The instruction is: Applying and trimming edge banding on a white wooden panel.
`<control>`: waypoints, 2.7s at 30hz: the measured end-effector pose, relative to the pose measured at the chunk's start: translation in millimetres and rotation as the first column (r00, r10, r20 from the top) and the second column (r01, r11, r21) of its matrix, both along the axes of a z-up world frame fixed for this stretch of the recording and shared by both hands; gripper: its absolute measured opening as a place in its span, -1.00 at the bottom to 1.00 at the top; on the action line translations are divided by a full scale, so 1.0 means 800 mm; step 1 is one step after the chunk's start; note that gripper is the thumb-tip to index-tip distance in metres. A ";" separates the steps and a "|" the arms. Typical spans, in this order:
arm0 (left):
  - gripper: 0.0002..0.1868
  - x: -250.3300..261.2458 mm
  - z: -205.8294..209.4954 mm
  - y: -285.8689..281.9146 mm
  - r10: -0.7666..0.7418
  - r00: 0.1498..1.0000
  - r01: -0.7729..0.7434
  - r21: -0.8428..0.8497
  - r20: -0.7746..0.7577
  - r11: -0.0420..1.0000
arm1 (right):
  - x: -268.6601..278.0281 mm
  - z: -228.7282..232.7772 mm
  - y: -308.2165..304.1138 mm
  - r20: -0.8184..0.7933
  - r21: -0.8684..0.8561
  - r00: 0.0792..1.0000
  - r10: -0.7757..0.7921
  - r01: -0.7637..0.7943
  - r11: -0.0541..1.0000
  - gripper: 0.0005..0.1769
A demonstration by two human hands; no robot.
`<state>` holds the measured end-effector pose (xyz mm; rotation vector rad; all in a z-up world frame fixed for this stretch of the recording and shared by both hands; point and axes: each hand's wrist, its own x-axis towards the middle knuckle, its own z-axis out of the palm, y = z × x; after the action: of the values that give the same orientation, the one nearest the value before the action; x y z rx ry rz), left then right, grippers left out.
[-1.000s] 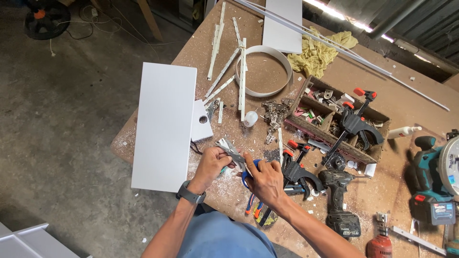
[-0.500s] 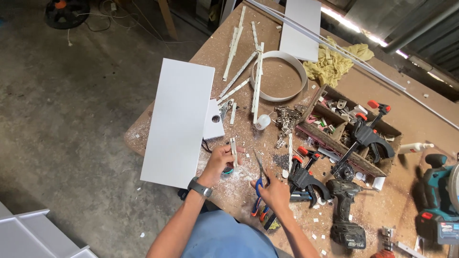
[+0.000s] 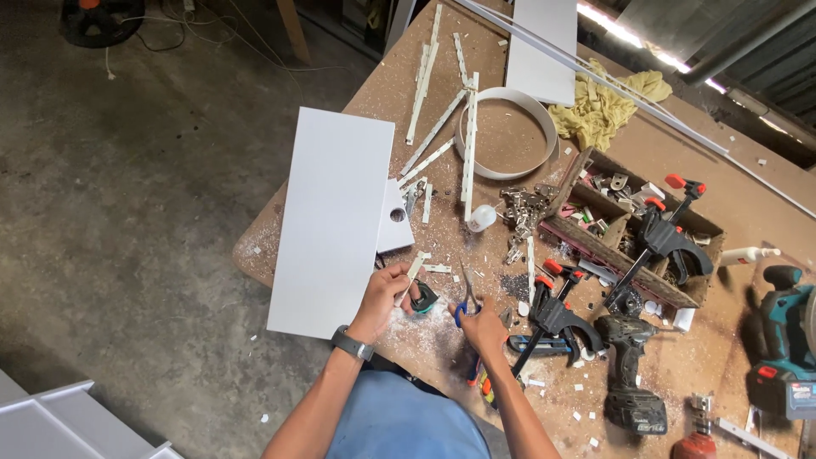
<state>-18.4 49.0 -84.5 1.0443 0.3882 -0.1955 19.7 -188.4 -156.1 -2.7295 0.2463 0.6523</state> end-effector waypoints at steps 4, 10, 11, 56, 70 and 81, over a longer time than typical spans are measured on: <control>-0.62 0.015 0.039 -0.001 0.085 0.996 -0.083 0.072 -0.027 0.994 | -0.027 0.121 0.061 0.240 0.332 0.960 -0.146 0.060 0.941 -0.14; -0.48 0.024 0.023 -0.003 0.092 0.995 -0.095 0.145 0.030 0.985 | -0.031 0.191 0.124 0.549 0.156 0.828 0.111 -0.232 0.960 -0.09; -0.52 0.023 0.020 -0.001 0.056 0.997 -0.066 0.170 0.060 0.983 | -0.031 0.191 0.129 0.564 0.134 0.814 0.138 -0.255 0.958 -0.09; -0.73 0.077 0.032 0.027 0.222 0.955 -0.223 -0.018 0.197 0.975 | 0.027 0.216 0.180 0.518 -0.195 0.745 0.421 -0.376 0.906 -0.06; -0.68 0.090 0.041 0.012 0.244 0.956 -0.273 0.185 0.165 0.944 | 0.049 0.168 0.143 0.601 -0.154 0.638 0.481 -0.498 0.853 -0.16; -0.29 0.082 0.070 0.044 0.114 0.988 -0.102 -0.109 0.109 0.989 | 0.028 0.144 0.067 0.131 0.086 0.991 -0.003 -0.009 0.996 -0.11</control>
<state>47.5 83.8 -28.5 0.9255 0.3258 -0.0574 42.0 -135.0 -41.2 -2.6766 0.1786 0.4700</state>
